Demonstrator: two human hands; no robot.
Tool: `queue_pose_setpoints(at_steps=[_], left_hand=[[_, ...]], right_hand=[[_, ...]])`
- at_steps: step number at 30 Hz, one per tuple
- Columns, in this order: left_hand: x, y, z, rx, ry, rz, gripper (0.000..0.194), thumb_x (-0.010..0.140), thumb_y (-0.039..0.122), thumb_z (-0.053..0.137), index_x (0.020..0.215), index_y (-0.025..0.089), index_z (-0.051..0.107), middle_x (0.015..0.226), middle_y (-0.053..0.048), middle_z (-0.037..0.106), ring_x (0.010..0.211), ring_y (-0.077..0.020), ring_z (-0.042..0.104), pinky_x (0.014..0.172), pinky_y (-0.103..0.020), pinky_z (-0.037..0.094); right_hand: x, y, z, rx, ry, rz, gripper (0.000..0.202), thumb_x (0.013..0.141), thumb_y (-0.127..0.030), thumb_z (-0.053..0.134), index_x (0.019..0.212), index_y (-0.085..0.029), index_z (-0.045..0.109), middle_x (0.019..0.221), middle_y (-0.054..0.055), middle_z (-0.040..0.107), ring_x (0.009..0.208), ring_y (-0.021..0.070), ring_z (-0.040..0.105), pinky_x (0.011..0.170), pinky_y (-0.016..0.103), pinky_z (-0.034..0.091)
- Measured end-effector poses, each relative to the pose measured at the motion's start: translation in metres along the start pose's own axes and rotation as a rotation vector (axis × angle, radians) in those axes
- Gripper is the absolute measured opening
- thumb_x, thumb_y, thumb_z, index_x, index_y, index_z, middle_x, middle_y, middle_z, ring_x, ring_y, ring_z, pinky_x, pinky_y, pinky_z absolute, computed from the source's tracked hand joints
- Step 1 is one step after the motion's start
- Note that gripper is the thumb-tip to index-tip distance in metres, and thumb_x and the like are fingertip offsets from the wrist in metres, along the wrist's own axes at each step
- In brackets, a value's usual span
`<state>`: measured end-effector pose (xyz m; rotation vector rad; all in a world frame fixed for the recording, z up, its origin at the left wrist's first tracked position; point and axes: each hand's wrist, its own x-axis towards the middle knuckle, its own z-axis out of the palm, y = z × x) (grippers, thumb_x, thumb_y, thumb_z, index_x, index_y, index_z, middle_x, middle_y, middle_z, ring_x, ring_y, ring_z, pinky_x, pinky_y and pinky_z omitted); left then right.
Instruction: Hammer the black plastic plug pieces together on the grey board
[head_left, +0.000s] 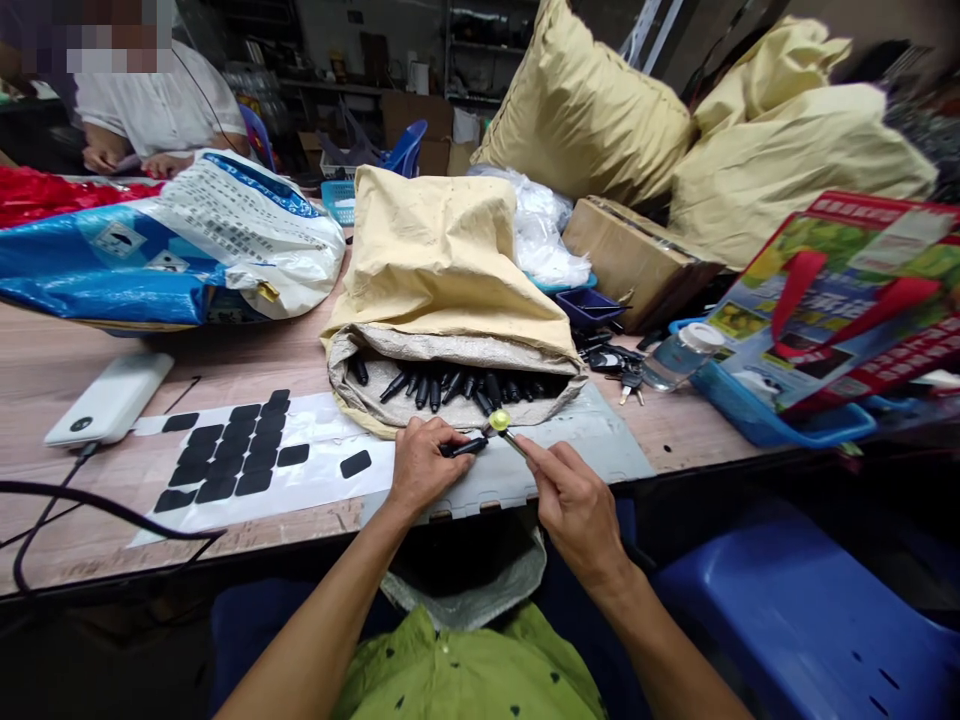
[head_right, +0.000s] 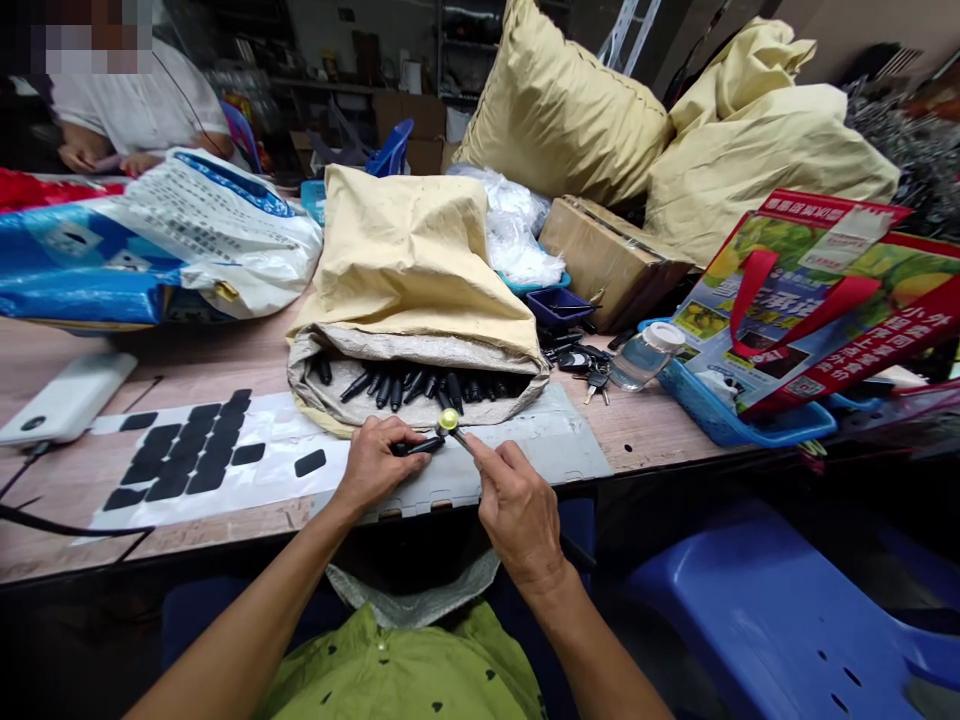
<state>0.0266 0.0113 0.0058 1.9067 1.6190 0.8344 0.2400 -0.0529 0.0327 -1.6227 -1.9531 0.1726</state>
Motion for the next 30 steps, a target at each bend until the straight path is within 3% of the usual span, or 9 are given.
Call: queue_pose_setpoints(at_steps=[9, 19, 30], left_hand=[[-0.001, -0.004, -0.001, -0.01, -0.034, 0.024, 0.016, 0.081, 0.033, 0.078, 0.096, 0.032, 0.082, 0.095, 0.0, 0.075, 0.096, -0.0234, 0.056, 0.09, -0.041, 0.039], [-0.002, -0.004, -0.003, 0.021, -0.065, 0.048, 0.015, 0.091, 0.036, 0.069, 0.098, 0.034, 0.082, 0.095, -0.001, 0.073, 0.098, -0.0248, 0.055, 0.088, -0.041, 0.037], [-0.003, -0.004, 0.001, 0.084, 0.002, 0.07, 0.018, 0.097, 0.034, 0.061, 0.095, 0.029, 0.078, 0.096, -0.002, 0.069, 0.097, -0.0233, 0.054, 0.088, -0.038, 0.037]], right_hand=[[0.012, 0.018, -0.016, 0.059, 0.075, 0.077, 0.038, 0.104, -0.03, 0.046, 0.136, -0.028, 0.067, 0.095, 0.005, 0.068, 0.087, 0.0185, 0.066, 0.082, 0.028, 0.052], [0.005, 0.023, -0.016, 0.109, 0.083, 0.09, 0.036, 0.104, -0.031, 0.048, 0.133, -0.028, 0.068, 0.1, 0.006, 0.07, 0.093, 0.02, 0.067, 0.086, 0.032, 0.054], [-0.001, 0.014, -0.008, 0.152, 0.031, 0.091, 0.036, 0.105, -0.031, 0.048, 0.135, -0.028, 0.067, 0.098, 0.005, 0.069, 0.089, 0.0185, 0.066, 0.083, 0.03, 0.053]])
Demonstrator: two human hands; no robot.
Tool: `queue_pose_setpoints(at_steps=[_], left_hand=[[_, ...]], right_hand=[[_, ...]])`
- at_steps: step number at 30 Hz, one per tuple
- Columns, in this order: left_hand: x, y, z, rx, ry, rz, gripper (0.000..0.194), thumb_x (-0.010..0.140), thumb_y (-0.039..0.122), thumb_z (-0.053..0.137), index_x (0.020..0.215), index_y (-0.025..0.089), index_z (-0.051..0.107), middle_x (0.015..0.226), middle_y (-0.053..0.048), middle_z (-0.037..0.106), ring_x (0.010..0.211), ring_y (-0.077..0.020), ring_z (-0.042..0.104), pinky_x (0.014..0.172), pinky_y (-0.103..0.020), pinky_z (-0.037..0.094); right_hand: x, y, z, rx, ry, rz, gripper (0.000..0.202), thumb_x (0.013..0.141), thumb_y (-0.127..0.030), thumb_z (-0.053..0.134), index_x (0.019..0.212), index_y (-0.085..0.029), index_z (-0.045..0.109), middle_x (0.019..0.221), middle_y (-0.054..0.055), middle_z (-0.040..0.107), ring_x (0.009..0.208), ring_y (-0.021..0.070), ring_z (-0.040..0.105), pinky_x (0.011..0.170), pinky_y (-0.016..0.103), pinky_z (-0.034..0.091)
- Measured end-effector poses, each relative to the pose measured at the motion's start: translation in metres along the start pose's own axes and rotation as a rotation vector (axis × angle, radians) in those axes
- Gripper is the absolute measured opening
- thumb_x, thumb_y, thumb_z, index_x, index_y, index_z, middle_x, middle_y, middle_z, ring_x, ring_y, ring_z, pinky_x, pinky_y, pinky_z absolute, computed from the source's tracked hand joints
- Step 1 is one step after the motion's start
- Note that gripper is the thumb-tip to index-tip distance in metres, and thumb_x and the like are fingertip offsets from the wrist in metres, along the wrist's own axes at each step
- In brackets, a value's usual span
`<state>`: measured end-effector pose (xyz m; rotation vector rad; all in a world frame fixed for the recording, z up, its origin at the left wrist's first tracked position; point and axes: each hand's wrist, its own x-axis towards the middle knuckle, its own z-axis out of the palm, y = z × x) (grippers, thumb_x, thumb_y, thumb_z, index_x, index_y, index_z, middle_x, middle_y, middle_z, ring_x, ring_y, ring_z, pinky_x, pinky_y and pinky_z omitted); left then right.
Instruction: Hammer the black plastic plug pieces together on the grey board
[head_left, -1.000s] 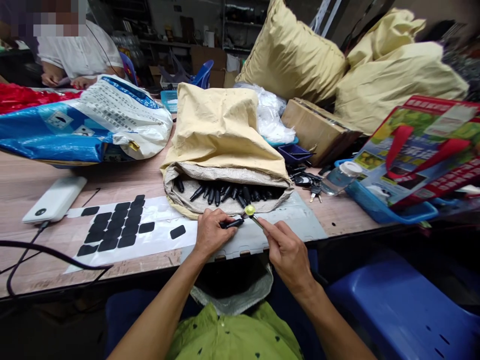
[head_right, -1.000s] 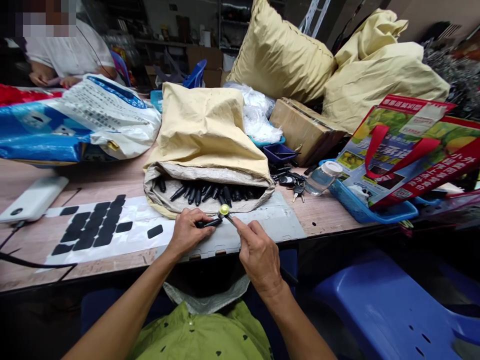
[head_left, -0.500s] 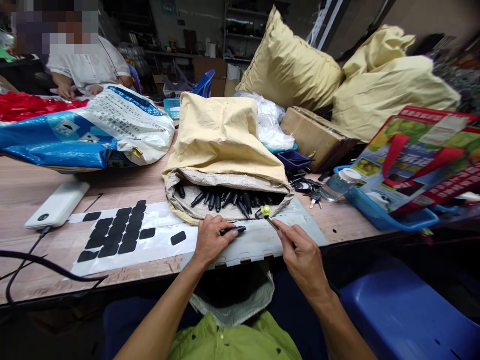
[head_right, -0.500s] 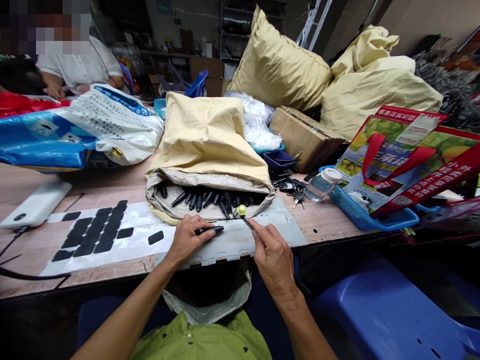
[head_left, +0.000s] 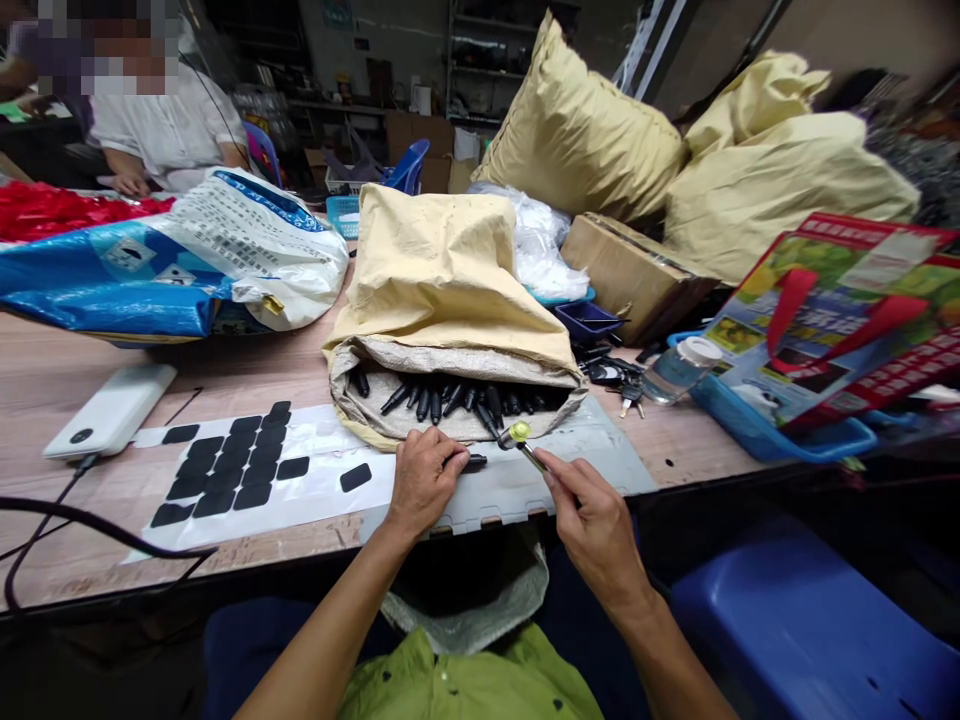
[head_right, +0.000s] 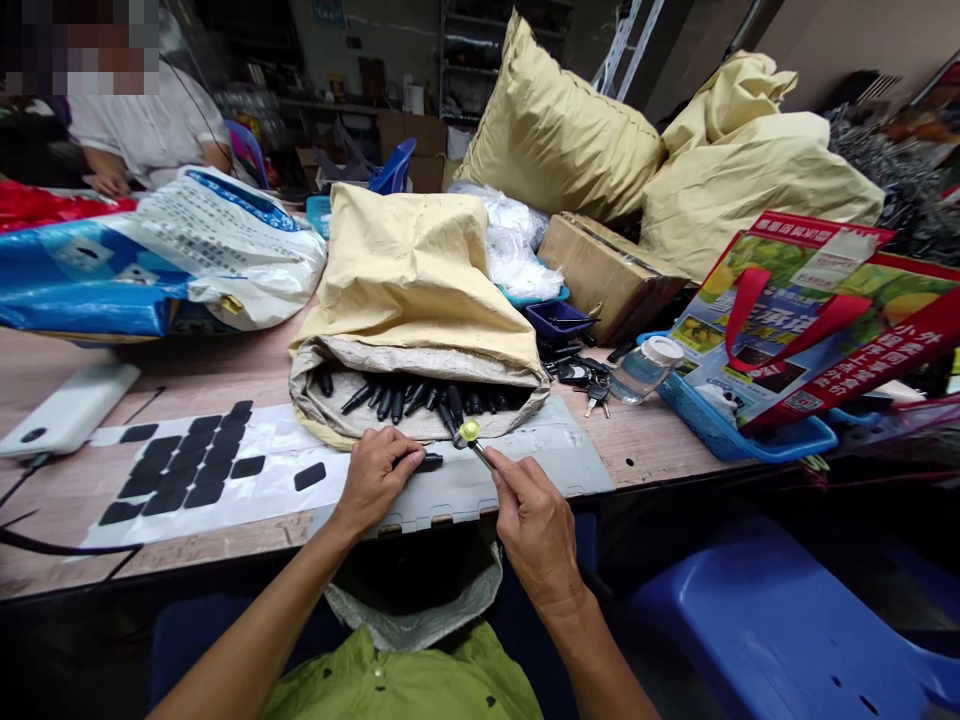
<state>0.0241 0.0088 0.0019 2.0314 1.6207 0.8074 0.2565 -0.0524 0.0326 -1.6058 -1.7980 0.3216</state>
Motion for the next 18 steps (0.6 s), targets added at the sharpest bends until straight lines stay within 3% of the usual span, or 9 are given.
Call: queue_pose_setpoints(at_steps=[5, 10, 18], left_hand=[[-0.002, 0.002, 0.002, 0.027, 0.04, 0.001, 0.018, 0.097, 0.034, 0.061, 0.1, 0.028, 0.077, 0.097, -0.004, 0.068, 0.098, -0.0246, 0.054, 0.089, -0.039, 0.039], [-0.003, 0.005, -0.001, 0.015, 0.027, 0.015, 0.028, 0.076, 0.028, 0.082, 0.102, 0.027, 0.073, 0.101, -0.004, 0.067, 0.104, -0.0275, 0.055, 0.091, -0.04, 0.04], [-0.002, 0.005, -0.001, 0.034, 0.018, -0.007, 0.016, 0.082, 0.026, 0.077, 0.098, 0.028, 0.075, 0.094, -0.004, 0.068, 0.099, -0.0272, 0.054, 0.088, -0.041, 0.039]], right_hand=[[-0.002, -0.001, 0.004, -0.001, -0.006, 0.012, 0.036, 0.105, -0.031, 0.048, 0.135, -0.029, 0.067, 0.098, 0.005, 0.069, 0.089, 0.0181, 0.066, 0.084, 0.03, 0.053], [0.0, -0.002, 0.002, 0.017, 0.004, 0.007, 0.035, 0.104, -0.032, 0.048, 0.134, -0.029, 0.068, 0.098, 0.005, 0.069, 0.088, 0.0187, 0.066, 0.083, 0.031, 0.054], [0.005, -0.015, 0.001, 0.021, 0.026, -0.045, 0.036, 0.104, -0.031, 0.047, 0.133, -0.028, 0.068, 0.095, 0.006, 0.068, 0.089, 0.0194, 0.067, 0.085, 0.031, 0.055]])
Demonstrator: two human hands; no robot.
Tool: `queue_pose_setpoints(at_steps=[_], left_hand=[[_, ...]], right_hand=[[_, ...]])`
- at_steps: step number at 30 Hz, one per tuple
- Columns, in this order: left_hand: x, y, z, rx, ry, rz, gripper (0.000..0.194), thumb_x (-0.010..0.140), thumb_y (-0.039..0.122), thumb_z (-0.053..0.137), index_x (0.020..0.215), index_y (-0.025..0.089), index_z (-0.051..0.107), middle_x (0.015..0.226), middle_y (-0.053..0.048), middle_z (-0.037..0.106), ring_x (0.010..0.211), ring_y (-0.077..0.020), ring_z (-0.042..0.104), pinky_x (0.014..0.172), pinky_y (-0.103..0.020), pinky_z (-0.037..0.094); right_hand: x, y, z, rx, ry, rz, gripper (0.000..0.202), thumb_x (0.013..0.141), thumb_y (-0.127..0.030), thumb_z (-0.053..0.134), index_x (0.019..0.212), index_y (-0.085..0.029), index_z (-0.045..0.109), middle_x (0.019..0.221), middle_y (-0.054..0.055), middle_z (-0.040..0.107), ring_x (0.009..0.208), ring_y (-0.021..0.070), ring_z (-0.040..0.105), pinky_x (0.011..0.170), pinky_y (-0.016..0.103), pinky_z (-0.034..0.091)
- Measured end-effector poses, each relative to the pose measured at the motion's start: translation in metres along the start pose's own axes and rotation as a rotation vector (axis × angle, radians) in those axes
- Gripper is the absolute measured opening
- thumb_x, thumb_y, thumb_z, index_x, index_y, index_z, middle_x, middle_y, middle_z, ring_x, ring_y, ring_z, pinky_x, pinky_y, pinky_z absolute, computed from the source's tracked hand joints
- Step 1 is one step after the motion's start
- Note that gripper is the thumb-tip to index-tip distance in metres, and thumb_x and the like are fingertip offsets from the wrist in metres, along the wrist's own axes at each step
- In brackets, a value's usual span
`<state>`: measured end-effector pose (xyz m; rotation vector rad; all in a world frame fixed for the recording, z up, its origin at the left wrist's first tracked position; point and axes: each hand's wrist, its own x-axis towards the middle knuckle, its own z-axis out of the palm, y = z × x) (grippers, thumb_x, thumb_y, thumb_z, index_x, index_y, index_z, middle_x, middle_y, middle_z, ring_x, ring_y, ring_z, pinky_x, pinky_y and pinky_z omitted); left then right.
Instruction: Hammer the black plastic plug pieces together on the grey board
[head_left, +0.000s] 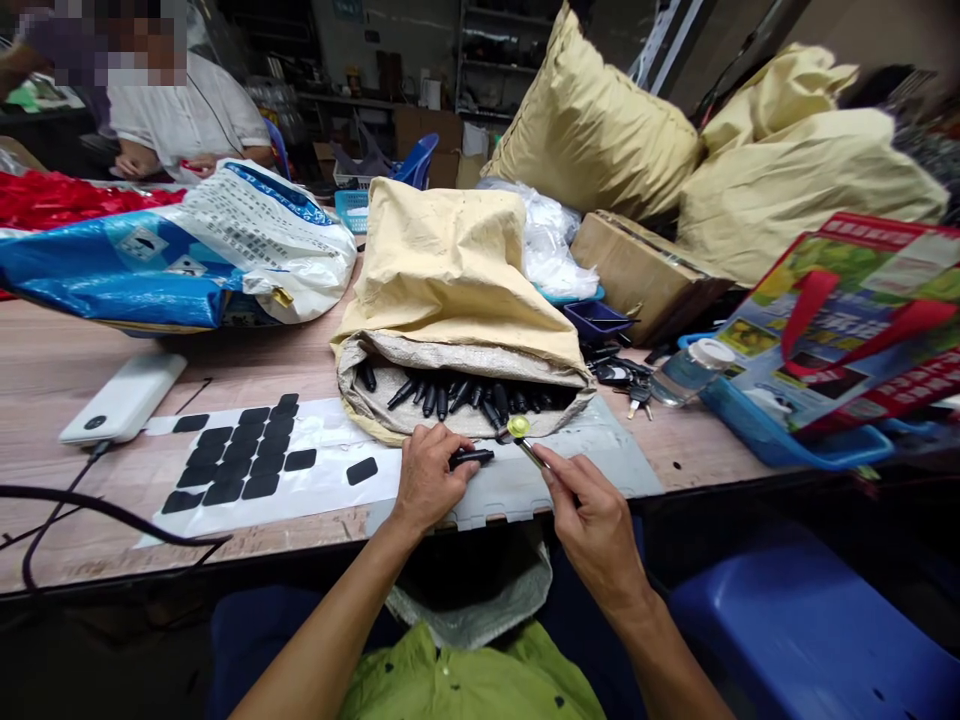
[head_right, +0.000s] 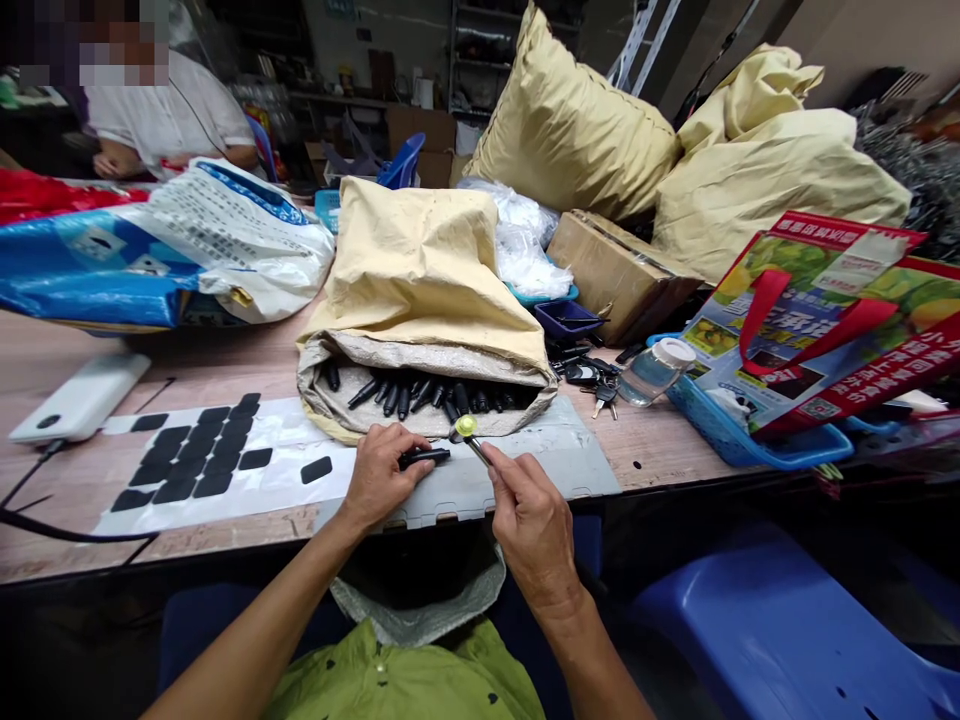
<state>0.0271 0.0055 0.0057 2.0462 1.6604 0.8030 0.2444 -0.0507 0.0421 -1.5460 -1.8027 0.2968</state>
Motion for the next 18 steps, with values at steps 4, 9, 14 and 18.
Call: queue_pose_setpoints(at_steps=[4, 9, 14, 18], left_hand=[[0.0, 0.0, 0.001, -0.006, 0.0, -0.003, 0.015, 0.083, 0.027, 0.077, 0.098, 0.028, 0.076, 0.094, -0.003, 0.068, 0.099, -0.027, 0.054, 0.088, -0.041, 0.039], [0.001, -0.001, 0.002, 0.002, -0.004, -0.007, 0.017, 0.082, 0.027, 0.077, 0.098, 0.028, 0.076, 0.095, -0.003, 0.069, 0.1, -0.0272, 0.053, 0.088, -0.041, 0.039], [0.002, -0.003, 0.001, -0.009, -0.021, -0.008, 0.011, 0.087, 0.029, 0.074, 0.098, 0.029, 0.076, 0.097, -0.003, 0.069, 0.102, -0.0267, 0.053, 0.089, -0.041, 0.038], [0.001, -0.003, -0.001, -0.023, -0.022, -0.004, 0.013, 0.096, 0.032, 0.063, 0.094, 0.028, 0.075, 0.097, -0.002, 0.069, 0.1, -0.025, 0.053, 0.087, -0.041, 0.037]], right_hand=[[-0.004, -0.006, 0.007, -0.02, 0.029, -0.043, 0.037, 0.104, -0.028, 0.047, 0.136, -0.027, 0.067, 0.09, 0.005, 0.065, 0.083, 0.0173, 0.065, 0.079, 0.027, 0.054], [-0.011, -0.003, 0.016, -0.112, -0.061, -0.075, 0.04, 0.104, -0.022, 0.044, 0.136, -0.03, 0.066, 0.087, 0.004, 0.063, 0.078, 0.0151, 0.064, 0.074, 0.024, 0.052], [-0.004, 0.015, -0.007, -0.135, 0.103, -0.035, 0.035, 0.103, -0.031, 0.049, 0.132, -0.027, 0.069, 0.093, 0.005, 0.069, 0.085, 0.0185, 0.066, 0.081, 0.029, 0.052], [0.006, 0.058, -0.032, -0.322, 0.154, 0.029, 0.03, 0.1, -0.033, 0.055, 0.122, -0.027, 0.074, 0.097, 0.005, 0.071, 0.088, 0.0204, 0.067, 0.076, 0.031, 0.048]])
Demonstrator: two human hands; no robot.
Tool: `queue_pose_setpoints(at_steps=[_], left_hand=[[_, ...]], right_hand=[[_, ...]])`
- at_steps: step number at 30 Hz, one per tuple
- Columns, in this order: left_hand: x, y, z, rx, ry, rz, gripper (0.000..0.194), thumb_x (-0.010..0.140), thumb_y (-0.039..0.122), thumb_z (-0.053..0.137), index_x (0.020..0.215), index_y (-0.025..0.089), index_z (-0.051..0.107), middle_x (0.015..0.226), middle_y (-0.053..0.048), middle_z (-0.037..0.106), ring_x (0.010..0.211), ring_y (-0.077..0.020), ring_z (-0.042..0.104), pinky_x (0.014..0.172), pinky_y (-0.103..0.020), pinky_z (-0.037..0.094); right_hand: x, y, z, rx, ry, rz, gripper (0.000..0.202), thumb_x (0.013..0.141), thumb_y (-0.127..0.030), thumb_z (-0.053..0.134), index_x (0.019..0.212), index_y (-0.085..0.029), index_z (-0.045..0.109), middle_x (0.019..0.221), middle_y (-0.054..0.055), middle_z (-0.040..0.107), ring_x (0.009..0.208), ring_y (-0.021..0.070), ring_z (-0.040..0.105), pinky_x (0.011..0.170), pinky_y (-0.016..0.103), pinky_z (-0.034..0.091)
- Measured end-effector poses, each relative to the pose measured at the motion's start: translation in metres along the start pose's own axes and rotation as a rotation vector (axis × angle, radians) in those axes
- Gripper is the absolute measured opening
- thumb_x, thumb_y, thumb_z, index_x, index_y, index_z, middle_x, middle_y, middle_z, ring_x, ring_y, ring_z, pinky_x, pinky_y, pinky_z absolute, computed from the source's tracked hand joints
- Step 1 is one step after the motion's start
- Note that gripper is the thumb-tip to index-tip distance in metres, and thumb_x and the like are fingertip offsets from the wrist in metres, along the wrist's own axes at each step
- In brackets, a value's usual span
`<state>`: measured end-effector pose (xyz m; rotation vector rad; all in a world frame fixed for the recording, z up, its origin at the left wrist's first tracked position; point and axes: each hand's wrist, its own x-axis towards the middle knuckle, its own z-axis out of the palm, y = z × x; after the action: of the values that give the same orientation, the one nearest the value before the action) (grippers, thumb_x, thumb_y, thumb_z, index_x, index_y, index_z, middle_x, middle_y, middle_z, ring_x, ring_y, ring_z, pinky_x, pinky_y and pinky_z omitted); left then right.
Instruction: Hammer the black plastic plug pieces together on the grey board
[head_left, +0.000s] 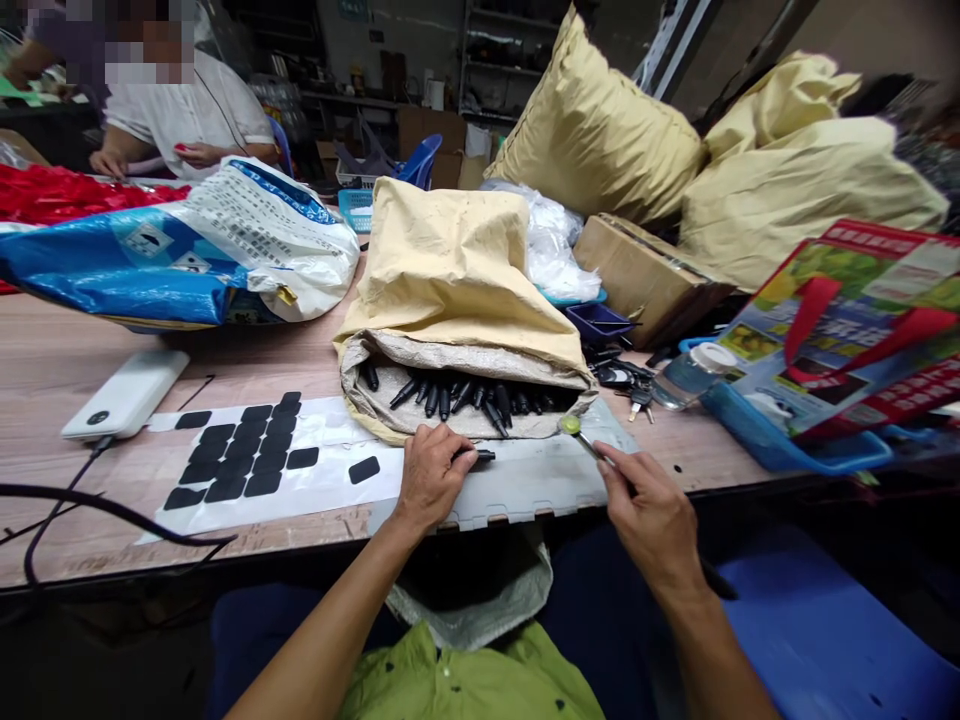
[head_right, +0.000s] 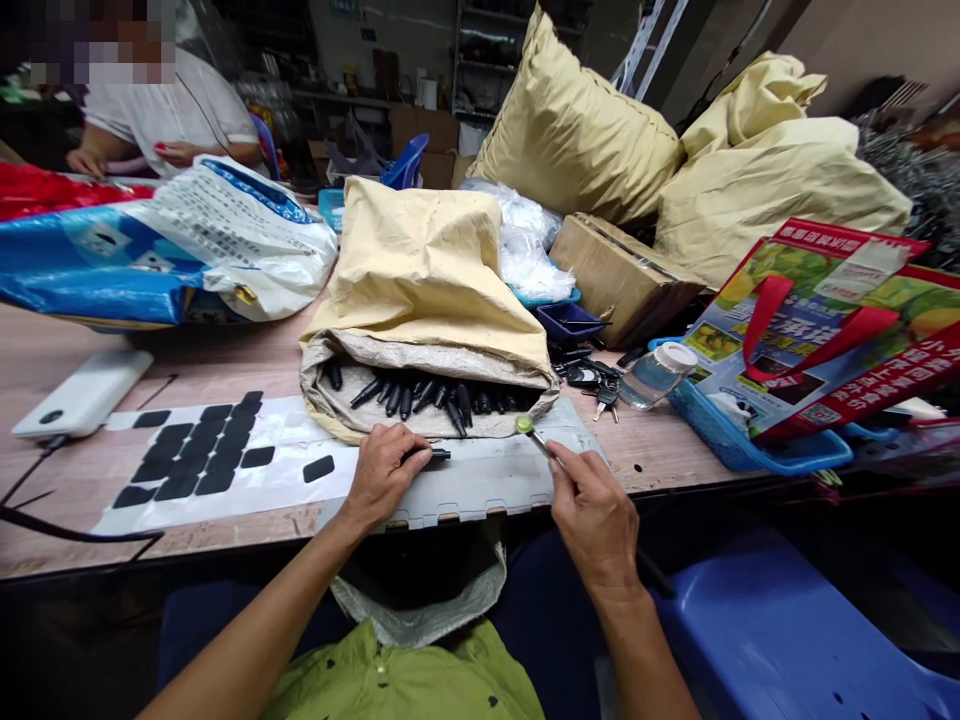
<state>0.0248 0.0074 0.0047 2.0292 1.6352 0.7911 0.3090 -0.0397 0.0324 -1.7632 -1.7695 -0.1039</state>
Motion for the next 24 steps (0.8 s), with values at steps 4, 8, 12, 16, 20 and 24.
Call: queue_pose_setpoints(at_steps=[4, 8, 12, 16, 20, 24], left_hand=[[0.0, 0.001, -0.001, 0.013, 0.0, 0.007, 0.026, 0.102, 0.034, 0.053, 0.088, 0.026, 0.074, 0.092, -0.002, 0.068, 0.095, -0.0237, 0.051, 0.085, -0.04, 0.035], [0.0, 0.0, -0.001, 0.045, -0.007, 0.015, 0.032, 0.104, 0.035, 0.049, 0.084, 0.024, 0.071, 0.09, -0.002, 0.067, 0.094, -0.0233, 0.051, 0.084, -0.038, 0.034], [0.0, -0.001, 0.0, 0.064, -0.004, 0.024, 0.034, 0.105, 0.034, 0.047, 0.08, 0.023, 0.068, 0.088, -0.002, 0.065, 0.093, -0.0226, 0.05, 0.084, -0.038, 0.034], [0.0, -0.002, 0.0, 0.056, 0.021, 0.035, 0.036, 0.106, 0.034, 0.046, 0.078, 0.021, 0.065, 0.086, -0.003, 0.064, 0.092, -0.022, 0.05, 0.083, -0.038, 0.033], [-0.002, -0.002, 0.001, 0.047, 0.053, 0.068, 0.036, 0.106, 0.033, 0.045, 0.078, 0.021, 0.064, 0.084, -0.002, 0.062, 0.09, -0.0217, 0.049, 0.083, -0.038, 0.033], [-0.004, -0.003, 0.003, 0.054, 0.07, 0.102, 0.034, 0.106, 0.032, 0.046, 0.08, 0.021, 0.066, 0.086, -0.003, 0.063, 0.091, -0.0219, 0.049, 0.083, -0.039, 0.032]], right_hand=[[0.016, 0.056, 0.011, -0.129, -0.07, -0.113, 0.027, 0.097, -0.03, 0.057, 0.117, -0.028, 0.076, 0.093, 0.004, 0.07, 0.086, 0.0201, 0.064, 0.074, 0.031, 0.043], [0.033, 0.088, 0.022, -0.089, -0.096, -0.221, 0.025, 0.096, -0.029, 0.057, 0.108, -0.025, 0.079, 0.097, 0.006, 0.071, 0.093, 0.0222, 0.061, 0.084, 0.035, 0.042], [0.039, 0.063, 0.019, -0.084, 0.034, -0.178, 0.024, 0.093, -0.027, 0.059, 0.107, -0.025, 0.078, 0.103, 0.007, 0.07, 0.101, 0.0263, 0.059, 0.09, 0.041, 0.042], [0.028, -0.008, 0.02, 0.263, 0.019, -0.247, 0.021, 0.096, -0.025, 0.057, 0.111, -0.022, 0.072, 0.101, 0.007, 0.069, 0.094, 0.0218, 0.063, 0.089, 0.037, 0.05], [0.014, -0.067, 0.04, 0.397, -0.23, -0.366, 0.027, 0.097, -0.025, 0.057, 0.123, -0.022, 0.065, 0.1, 0.007, 0.068, 0.093, 0.0207, 0.064, 0.087, 0.034, 0.051], [0.013, -0.084, 0.06, 0.369, -0.317, -0.378, 0.026, 0.096, -0.033, 0.064, 0.119, -0.022, 0.063, 0.101, 0.006, 0.069, 0.095, 0.022, 0.063, 0.087, 0.034, 0.05]])
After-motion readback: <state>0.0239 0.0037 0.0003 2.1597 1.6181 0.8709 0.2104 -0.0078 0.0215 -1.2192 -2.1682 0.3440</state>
